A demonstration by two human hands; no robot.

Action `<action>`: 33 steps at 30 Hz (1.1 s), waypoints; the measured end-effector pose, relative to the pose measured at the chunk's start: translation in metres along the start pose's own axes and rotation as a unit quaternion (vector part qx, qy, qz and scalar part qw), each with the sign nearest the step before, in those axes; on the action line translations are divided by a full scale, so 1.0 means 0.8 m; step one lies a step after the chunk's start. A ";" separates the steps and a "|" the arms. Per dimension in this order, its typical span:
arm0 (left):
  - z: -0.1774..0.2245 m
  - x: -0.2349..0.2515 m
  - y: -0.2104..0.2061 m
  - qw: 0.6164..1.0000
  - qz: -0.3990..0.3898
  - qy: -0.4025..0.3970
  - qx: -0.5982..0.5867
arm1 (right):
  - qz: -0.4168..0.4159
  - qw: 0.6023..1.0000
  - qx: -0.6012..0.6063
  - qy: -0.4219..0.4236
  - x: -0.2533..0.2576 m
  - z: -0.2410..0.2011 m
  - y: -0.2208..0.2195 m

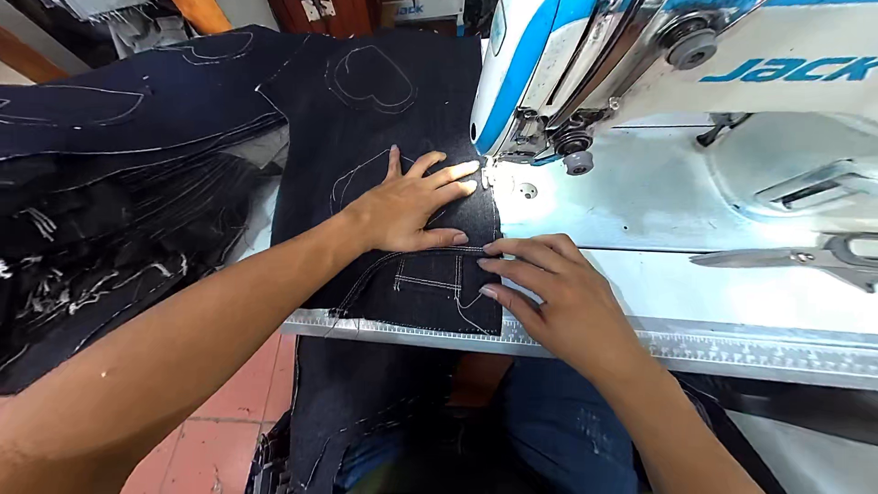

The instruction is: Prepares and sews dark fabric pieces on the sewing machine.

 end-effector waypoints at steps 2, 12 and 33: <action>0.028 -0.019 0.017 0.997 0.036 -0.012 0.068 | -0.006 1.000 0.001 -0.001 -0.001 0.001 0.003; 0.017 -0.065 0.002 0.969 0.051 -0.190 -0.150 | -0.046 0.999 0.016 0.020 0.055 0.042 -0.001; -0.071 0.096 0.114 0.904 -0.102 -0.384 0.159 | 0.043 0.999 0.007 -0.002 0.055 0.051 -0.008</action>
Point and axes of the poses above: each hand's wrist, its own x-axis towards the middle knuckle, its own y-axis out of the back of the hand, z = x × y, the point moved 2 cm from there along x, towards the middle knuckle, and after that the axes turned 8 degrees about z, right-handed, at the moved point
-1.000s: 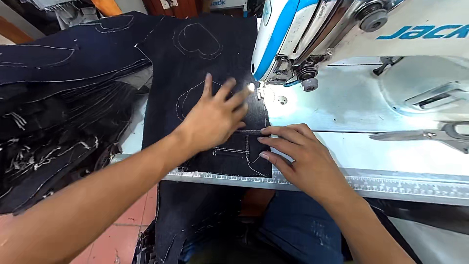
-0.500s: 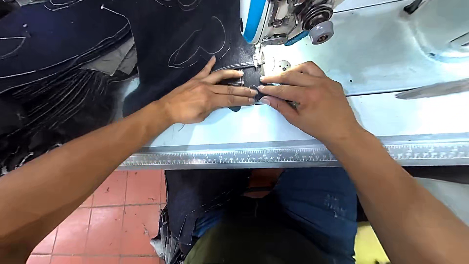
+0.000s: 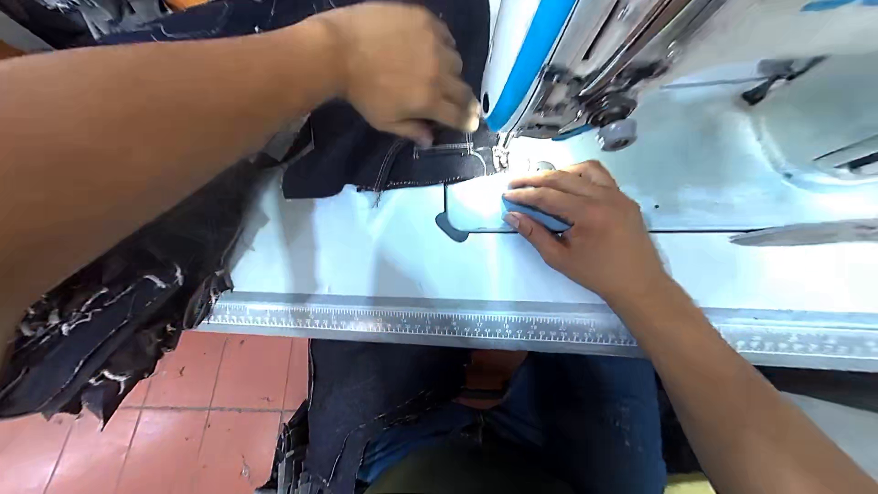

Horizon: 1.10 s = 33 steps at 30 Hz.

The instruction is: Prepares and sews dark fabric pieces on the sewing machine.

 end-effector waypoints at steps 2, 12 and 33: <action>-0.018 -0.019 -0.037 0.997 0.022 -0.042 -0.069 | 0.007 1.000 -0.010 0.006 -0.001 0.001 -0.001; -0.026 -0.044 -0.108 0.989 0.095 -0.060 -0.093 | 0.013 1.000 -0.026 -0.002 -0.002 0.002 -0.004; 0.288 0.013 -0.064 0.876 0.260 0.398 -0.082 | -0.118 0.983 0.009 0.138 -0.035 -0.010 0.033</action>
Point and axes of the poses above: each hand's wrist, its own x-axis towards the middle knuckle, its own y-axis out of the back of the hand, z = x × y, the point moved 2 cm from there along x, towards the middle knuckle, and after that the axes turned 8 degrees about z, right-handed, at the moved point
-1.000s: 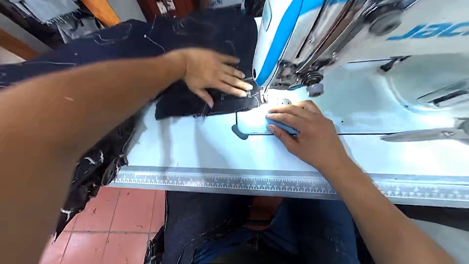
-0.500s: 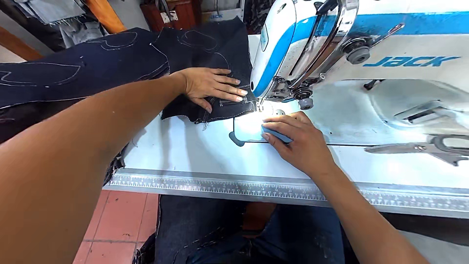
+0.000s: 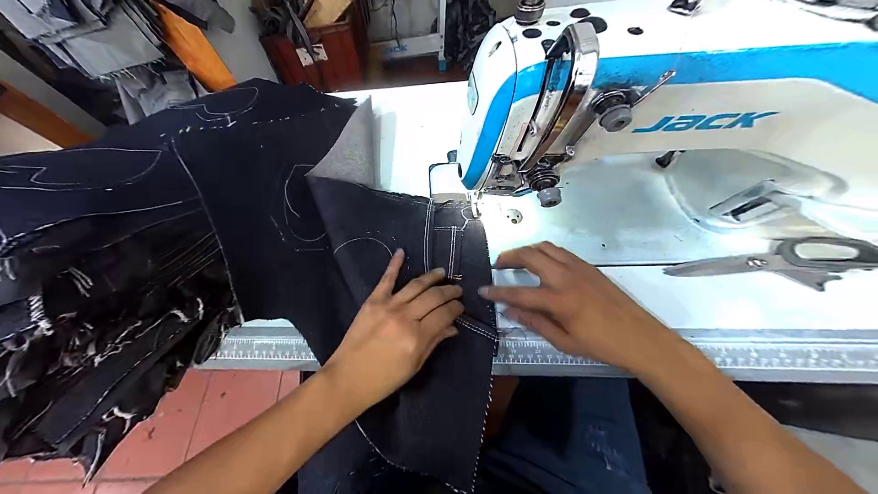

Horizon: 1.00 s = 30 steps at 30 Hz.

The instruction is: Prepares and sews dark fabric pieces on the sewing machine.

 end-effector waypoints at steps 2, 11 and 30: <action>-0.001 0.004 0.009 1.000 -0.013 -0.004 -0.004 | -0.013 1.000 0.007 0.023 -0.017 -0.009 0.004; -0.014 0.045 -0.002 0.997 0.000 0.061 -0.049 | 0.012 0.997 -0.049 0.052 -0.039 -0.024 -0.001; -0.068 0.079 -0.032 0.998 -0.051 -0.030 -0.001 | -0.018 0.994 -0.104 0.030 0.012 0.030 -0.004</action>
Point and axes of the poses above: each hand's wrist, its own x-axis towards the middle knuckle, its own y-axis out of the back of the hand, z = x × y, the point moved 2 cm from there along x, towards the middle knuckle, and after that the axes turned 8 degrees about z, right-handed, at the moved point
